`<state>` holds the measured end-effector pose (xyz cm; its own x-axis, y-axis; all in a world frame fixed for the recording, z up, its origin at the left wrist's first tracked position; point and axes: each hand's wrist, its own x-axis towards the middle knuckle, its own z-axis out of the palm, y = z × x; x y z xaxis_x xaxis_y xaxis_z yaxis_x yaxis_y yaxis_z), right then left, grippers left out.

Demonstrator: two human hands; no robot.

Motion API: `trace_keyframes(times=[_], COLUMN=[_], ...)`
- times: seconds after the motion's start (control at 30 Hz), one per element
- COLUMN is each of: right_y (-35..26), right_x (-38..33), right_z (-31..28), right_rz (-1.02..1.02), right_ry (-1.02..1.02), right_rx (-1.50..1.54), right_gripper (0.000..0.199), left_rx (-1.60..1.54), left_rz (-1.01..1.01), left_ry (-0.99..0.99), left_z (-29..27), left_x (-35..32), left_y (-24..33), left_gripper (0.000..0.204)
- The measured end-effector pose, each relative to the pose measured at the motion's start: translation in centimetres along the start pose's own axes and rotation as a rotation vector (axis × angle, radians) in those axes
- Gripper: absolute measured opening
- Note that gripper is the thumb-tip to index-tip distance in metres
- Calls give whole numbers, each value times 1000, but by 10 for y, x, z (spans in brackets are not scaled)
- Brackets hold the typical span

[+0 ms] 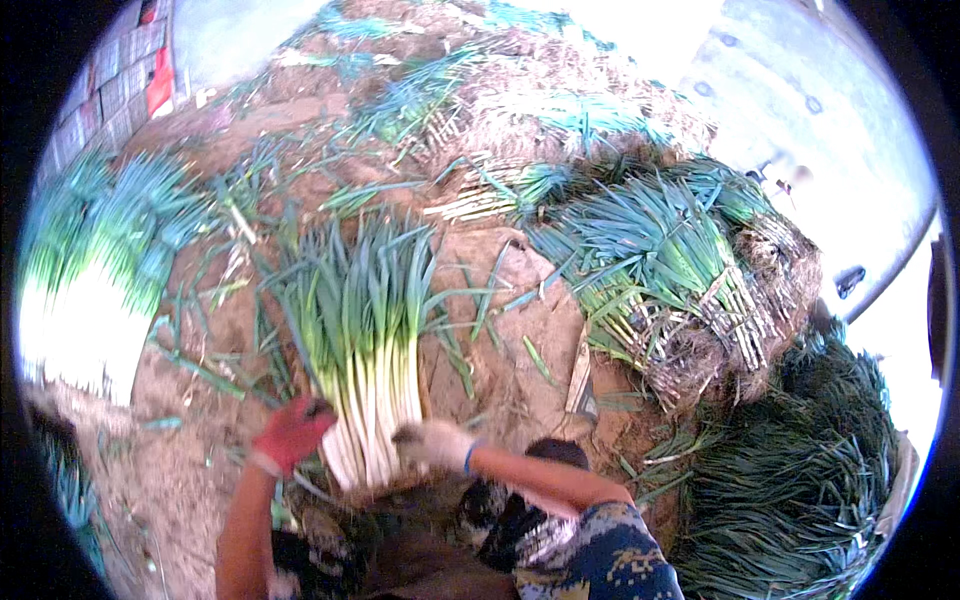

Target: The person sits on the ground and cleans harvested green onions by hand. They pick up individual onions, remove the root ends and outer layers, and place the cleaned vegetables into a pile.

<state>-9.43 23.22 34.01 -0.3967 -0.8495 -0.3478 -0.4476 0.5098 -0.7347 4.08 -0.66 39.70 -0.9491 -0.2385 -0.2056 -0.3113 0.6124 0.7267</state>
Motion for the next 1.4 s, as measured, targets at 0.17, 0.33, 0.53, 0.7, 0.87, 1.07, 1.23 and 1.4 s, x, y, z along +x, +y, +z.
trace_keyframes(times=[0.17,0.33,0.53,0.7,0.87,1.07,1.23,1.4], right_y=[-43,3,8,56,78,-2,6,-55], right_x=[-7,15,57,55,-5,-129,-178,-226], right_z=[-7,-32,-35,-5,8,-85,-143,-277], right_rz=[-557,68,92,237,570,594,797,719], right_ry=[-243,-425,-323,-179,20,147,413,423], right_rx=[-148,-223,70,136,-39,174,402,543], right_gripper=[44,50,51,48,45,57,55,56], left_rx=[290,292,-6,78,39,71,-43,-567], left_rz=[-37,-129,-153,-257,-205,-410,-670,-913], left_ry=[-379,-492,-351,-565,-697,-788,-730,-534], left_z=[4,46,45,47,98,72,29,6], left_x=[-47,-14,20,33,29,53,78,103], left_y=[-14,-74,-70,-52,-67,-8,63,88], left_gripper=[37,44,39,47,34,30,27,24])
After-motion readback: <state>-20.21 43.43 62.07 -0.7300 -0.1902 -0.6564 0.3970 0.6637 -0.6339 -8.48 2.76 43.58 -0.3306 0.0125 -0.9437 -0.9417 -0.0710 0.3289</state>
